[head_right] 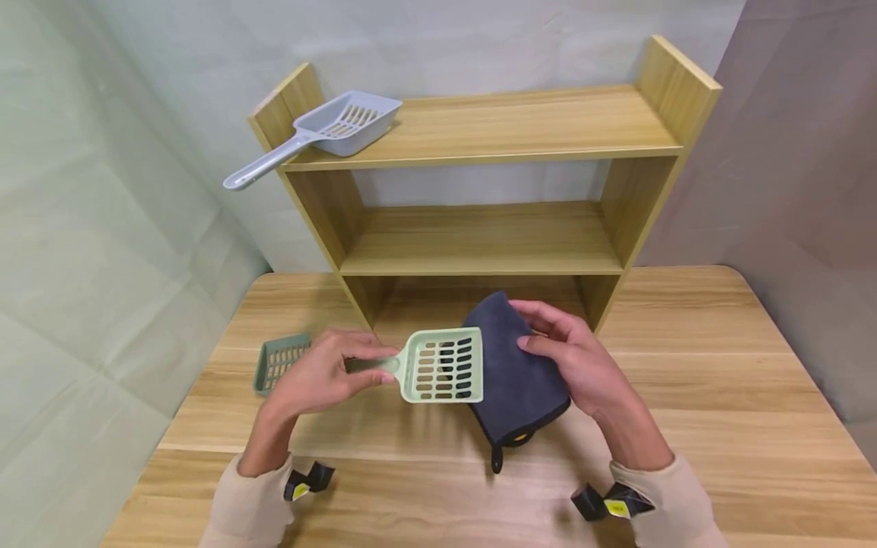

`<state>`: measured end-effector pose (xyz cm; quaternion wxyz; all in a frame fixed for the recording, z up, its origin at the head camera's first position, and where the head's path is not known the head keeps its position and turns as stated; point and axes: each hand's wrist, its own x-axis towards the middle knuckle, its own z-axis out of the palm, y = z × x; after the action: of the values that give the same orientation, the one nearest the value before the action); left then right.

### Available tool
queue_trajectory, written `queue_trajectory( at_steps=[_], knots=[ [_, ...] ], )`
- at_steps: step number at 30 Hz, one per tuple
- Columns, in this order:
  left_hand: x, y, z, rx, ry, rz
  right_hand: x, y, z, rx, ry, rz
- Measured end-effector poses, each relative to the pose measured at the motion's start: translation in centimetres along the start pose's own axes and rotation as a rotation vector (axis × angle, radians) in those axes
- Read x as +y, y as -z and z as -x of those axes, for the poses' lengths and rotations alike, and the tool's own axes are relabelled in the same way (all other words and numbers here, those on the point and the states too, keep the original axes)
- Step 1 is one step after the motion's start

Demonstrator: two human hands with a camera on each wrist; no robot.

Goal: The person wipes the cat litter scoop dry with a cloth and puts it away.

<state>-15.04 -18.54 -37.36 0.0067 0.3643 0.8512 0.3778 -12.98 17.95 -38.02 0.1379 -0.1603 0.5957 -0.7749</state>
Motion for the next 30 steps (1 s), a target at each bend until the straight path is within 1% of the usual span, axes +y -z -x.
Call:
queue_trajectory(
  at_steps=[7,14,16,19,21,23,26,30],
  knots=[
    [0.0,0.0,0.0,-0.038,-0.039,0.040,0.1,0.1,0.0,-0.020,-0.001,0.028],
    [0.0,-0.4,-0.3,-0.099,-0.078,0.086,0.1,-0.2,-0.1,-0.061,-0.051,0.047],
    [0.0,-0.6,-0.4,-0.116,-0.087,0.091,0.1,-0.3,-0.1,-0.072,-0.068,0.091],
    [0.2,-1.0,-0.6,-0.146,-0.102,0.102,0.1,-0.6,-0.2,-0.069,-0.085,0.197],
    [0.3,-1.2,-0.7,-0.168,-0.106,0.108,0.1,-0.8,-0.3,-0.067,-0.086,0.272],
    [0.4,-1.5,-0.8,-0.195,-0.103,0.120,0.2,-1.0,-0.3,-0.073,-0.084,0.323],
    [0.6,-1.9,-1.0,-0.221,-0.100,0.124,0.4,-1.2,-0.3,-0.097,-0.071,0.360],
    [0.8,-2.2,-1.2,-0.244,-0.104,0.125,0.7,-1.1,-0.4,-0.130,-0.060,0.364]
  ],
)
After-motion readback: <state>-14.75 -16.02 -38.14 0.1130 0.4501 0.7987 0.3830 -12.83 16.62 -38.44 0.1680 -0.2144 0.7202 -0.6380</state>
